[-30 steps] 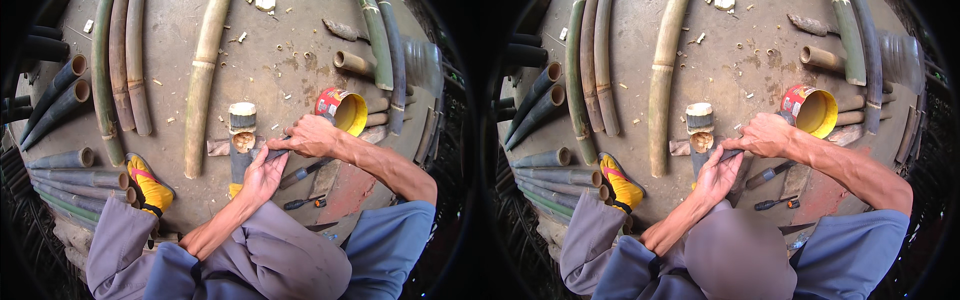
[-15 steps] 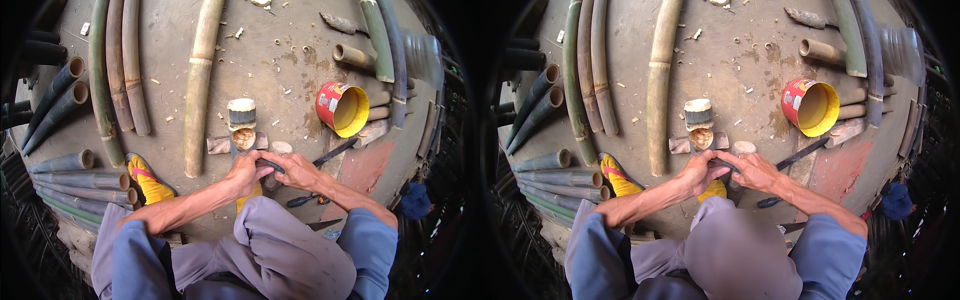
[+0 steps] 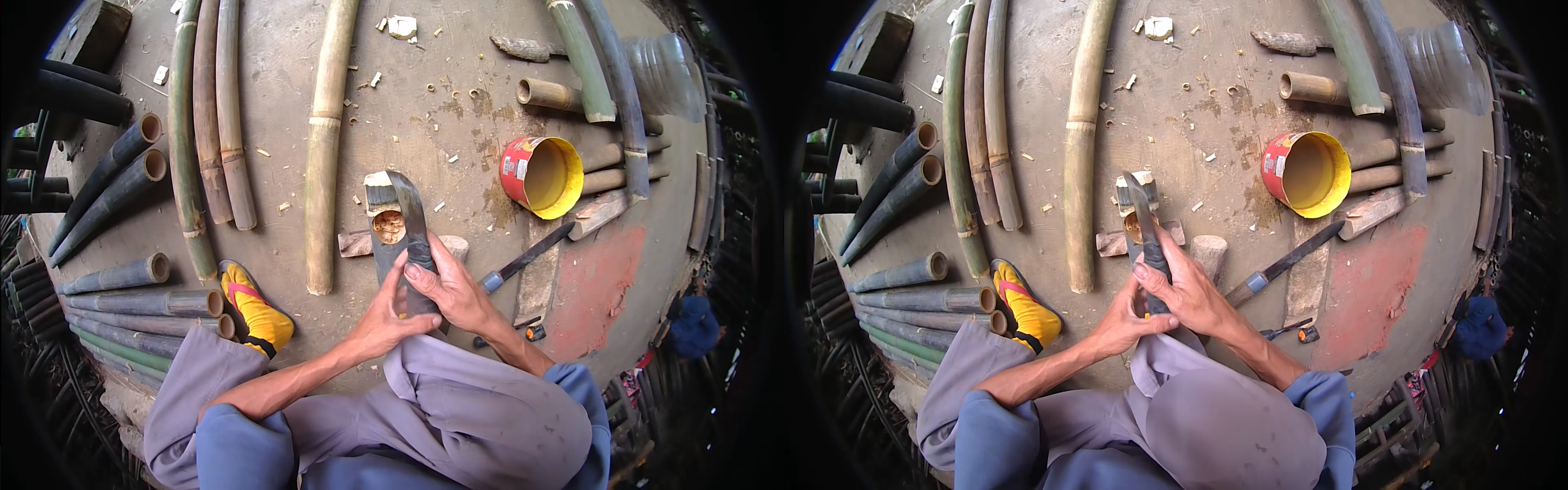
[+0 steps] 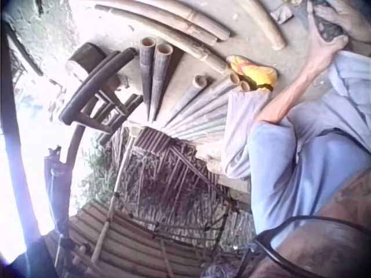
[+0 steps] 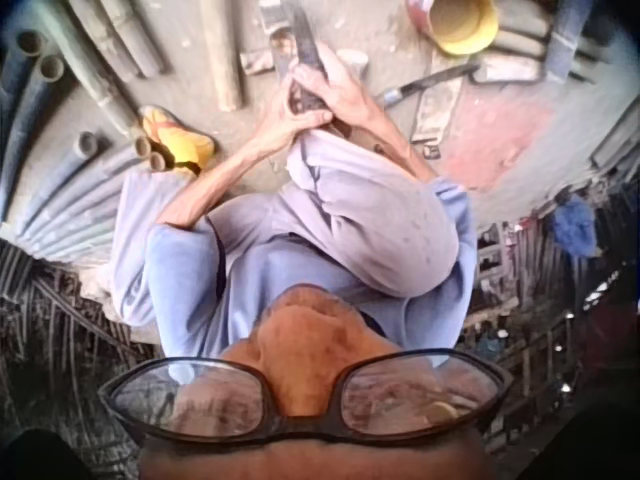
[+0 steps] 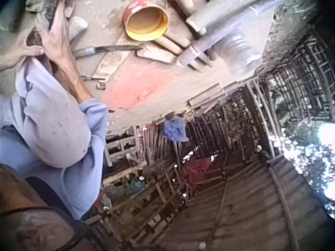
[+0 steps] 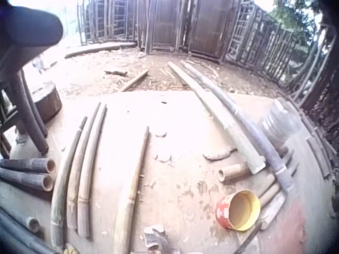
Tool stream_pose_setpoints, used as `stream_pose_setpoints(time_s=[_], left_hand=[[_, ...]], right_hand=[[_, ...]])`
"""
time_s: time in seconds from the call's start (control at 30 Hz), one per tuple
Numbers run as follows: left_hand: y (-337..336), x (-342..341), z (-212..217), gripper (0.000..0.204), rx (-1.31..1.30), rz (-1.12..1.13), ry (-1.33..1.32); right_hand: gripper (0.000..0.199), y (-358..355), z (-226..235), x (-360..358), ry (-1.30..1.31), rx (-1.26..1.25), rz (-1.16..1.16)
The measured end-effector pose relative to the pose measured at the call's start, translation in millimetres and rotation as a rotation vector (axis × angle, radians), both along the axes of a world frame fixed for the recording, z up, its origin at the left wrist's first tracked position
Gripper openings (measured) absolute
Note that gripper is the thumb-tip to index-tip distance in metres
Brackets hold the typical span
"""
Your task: The person carves out joints in bamboo poles using a large blade and a mallet, then fits pieces together.
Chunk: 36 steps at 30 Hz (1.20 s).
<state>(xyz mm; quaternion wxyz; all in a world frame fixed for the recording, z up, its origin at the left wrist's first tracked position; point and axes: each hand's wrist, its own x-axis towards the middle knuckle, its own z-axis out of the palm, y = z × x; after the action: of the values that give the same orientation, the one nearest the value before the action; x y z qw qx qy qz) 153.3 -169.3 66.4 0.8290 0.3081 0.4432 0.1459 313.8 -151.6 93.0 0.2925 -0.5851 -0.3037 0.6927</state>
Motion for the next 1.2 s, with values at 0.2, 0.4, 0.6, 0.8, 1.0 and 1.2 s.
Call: stream_pose_setpoints(time_s=[0.2,0.4,0.6,0.8,1.0,1.2], left_hand=[[124.4,-70.7,22.1,0.046,0.594,-0.923,0.611],[179.1,-80.4,22.8,0.038,1.036,-1.423,0.556],[245.0,-51.7,-38.3,0.019,1.057,-1.542,0.53],[164.0,-104.0,-52.8,0.032,0.419,-1.121,0.566],[54.4,-93.9,-20.3,0.039,0.004,-0.702,0.716],[-48.5,-43.2,-32.2,0.048,0.14,-0.286,0.76]], right_hand=[[0.076,45.6,13.0,-33.1,-0.772,0.831,0.517],[0.057,18.2,-76.7,-96.5,-0.49,0.767,0.339],[0.043,64.0,-87.3,-89.5,-0.255,0.367,0.127],[0.035,63.5,-100.6,-74.0,-0.23,0.412,0.844],[0.022,47.1,-101.2,-61.8,-0.198,0.833,1.22],[0.018,29.6,-87.8,-32.3,-0.235,0.909,1.438]])
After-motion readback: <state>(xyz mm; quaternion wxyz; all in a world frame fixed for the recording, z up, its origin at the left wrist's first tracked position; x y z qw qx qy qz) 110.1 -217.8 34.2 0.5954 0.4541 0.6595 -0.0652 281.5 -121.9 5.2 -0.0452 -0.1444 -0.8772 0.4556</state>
